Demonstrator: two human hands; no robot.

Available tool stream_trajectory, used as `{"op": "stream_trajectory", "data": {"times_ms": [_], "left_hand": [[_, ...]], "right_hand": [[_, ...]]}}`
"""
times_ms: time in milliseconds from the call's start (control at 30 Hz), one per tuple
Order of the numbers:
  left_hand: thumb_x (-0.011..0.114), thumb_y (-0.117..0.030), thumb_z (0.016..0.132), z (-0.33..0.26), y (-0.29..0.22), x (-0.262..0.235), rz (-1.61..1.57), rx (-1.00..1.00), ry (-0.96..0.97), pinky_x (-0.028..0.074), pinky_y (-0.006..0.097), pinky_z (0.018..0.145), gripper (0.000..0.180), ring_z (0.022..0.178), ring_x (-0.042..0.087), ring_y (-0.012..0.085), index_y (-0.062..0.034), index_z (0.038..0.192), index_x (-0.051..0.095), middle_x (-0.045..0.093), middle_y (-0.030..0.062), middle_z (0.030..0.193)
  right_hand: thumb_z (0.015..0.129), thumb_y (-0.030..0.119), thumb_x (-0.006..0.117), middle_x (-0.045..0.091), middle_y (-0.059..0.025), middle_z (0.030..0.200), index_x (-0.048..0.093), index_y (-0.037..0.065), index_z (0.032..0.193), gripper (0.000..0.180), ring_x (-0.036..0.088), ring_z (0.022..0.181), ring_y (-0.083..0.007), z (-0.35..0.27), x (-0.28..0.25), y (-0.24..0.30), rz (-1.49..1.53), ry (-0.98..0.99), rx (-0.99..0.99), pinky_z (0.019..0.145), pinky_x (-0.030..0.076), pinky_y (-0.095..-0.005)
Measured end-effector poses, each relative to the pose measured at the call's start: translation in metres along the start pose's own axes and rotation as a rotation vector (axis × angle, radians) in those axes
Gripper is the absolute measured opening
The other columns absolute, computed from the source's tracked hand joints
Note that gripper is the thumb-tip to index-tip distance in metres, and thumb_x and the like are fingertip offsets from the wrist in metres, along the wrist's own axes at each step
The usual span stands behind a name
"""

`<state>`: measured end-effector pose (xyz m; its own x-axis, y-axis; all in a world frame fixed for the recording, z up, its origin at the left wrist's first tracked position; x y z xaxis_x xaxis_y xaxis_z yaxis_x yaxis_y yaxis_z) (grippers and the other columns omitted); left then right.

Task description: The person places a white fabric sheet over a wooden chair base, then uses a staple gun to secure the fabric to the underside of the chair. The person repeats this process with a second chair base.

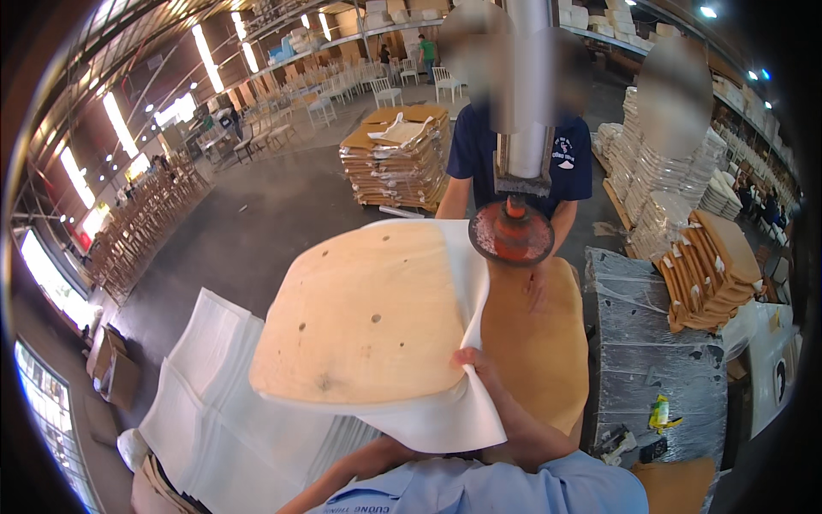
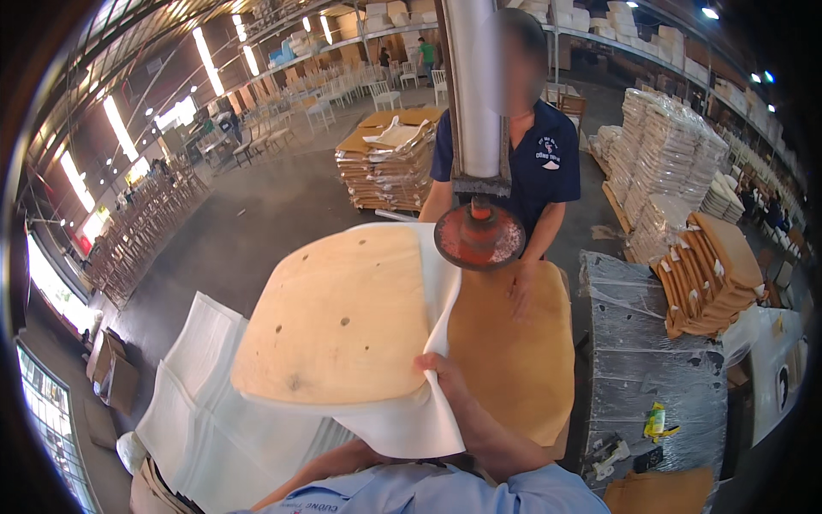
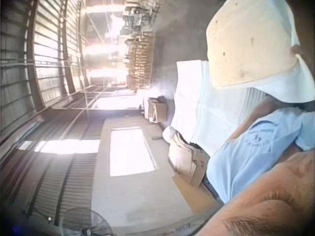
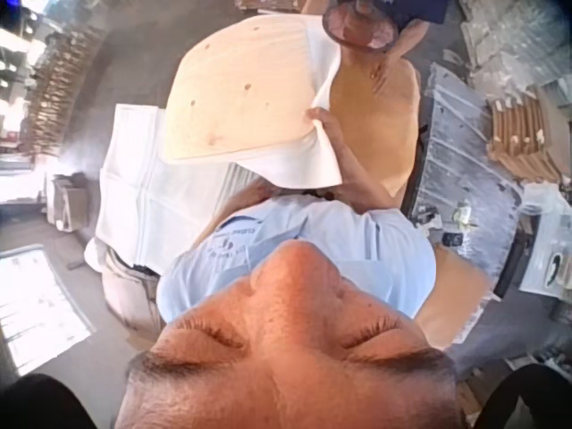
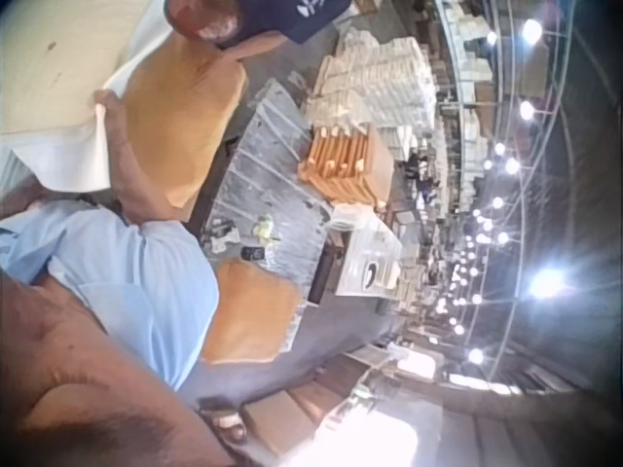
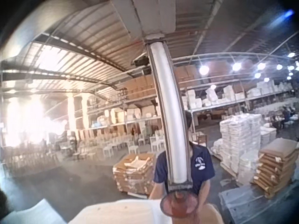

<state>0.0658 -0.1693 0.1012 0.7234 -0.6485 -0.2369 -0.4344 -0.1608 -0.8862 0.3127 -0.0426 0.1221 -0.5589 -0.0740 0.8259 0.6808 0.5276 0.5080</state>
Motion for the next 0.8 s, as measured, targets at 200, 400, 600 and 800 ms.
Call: {"op": "stream_trajectory", "data": {"times_ms": [200,400,600,800], "left_hand": [[0.055,-0.039,0.118,0.116,-0.034,-0.011,-0.526,0.256,-0.521,0.052,0.041,0.116,0.049,0.135,0.067,0.0266,-0.0057,0.153,0.065,0.071,0.0130,0.149],[0.054,-0.043,0.118,0.083,-0.055,-0.061,-0.932,0.516,-0.697,0.051,0.043,0.118,0.054,0.137,0.067,0.0284,-0.0049,0.154,0.063,0.070,0.0134,0.151],[0.053,-0.048,0.117,0.068,-0.058,-0.096,-1.129,0.667,-0.668,0.051,0.045,0.120,0.059,0.138,0.066,0.0303,-0.0041,0.156,0.061,0.069,0.0138,0.152],[0.052,-0.053,0.115,0.129,-0.020,-0.134,-1.312,0.515,-0.313,0.056,0.046,0.114,0.064,0.132,0.070,0.0318,-0.0020,0.154,0.059,0.071,0.0166,0.146]], "right_hand": [[0.089,0.026,0.071,0.077,-0.0200,0.114,0.063,-0.004,0.141,0.060,0.078,0.099,-0.0323,-0.051,-0.014,0.032,0.263,0.028,-0.046,0.091,0.066,-0.0460],[0.087,0.026,0.071,0.075,-0.0210,0.126,0.058,-0.003,0.148,0.069,0.077,0.107,-0.0338,-0.107,-0.061,0.073,0.218,-0.035,-0.204,0.093,0.066,-0.0479],[0.085,0.031,0.072,0.076,-0.0206,0.129,0.057,-0.003,0.152,0.077,0.077,0.111,-0.0341,-0.113,-0.110,0.100,-0.006,-0.160,-0.460,0.096,0.065,-0.0463],[0.091,0.033,0.070,0.073,-0.0215,0.136,0.054,-0.004,0.155,0.075,0.075,0.117,-0.0338,-0.121,-0.130,0.130,0.007,-0.283,-0.302,0.102,0.062,-0.0432]]}}
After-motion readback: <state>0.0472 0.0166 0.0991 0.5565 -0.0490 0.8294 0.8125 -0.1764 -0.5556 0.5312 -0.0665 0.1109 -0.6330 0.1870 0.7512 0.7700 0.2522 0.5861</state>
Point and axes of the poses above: each hand's wrist, its own z-axis towards the middle knuckle, its own x-axis out of the palm, y = z × x, the point moved 2 cm from there along z, towards the middle knuckle
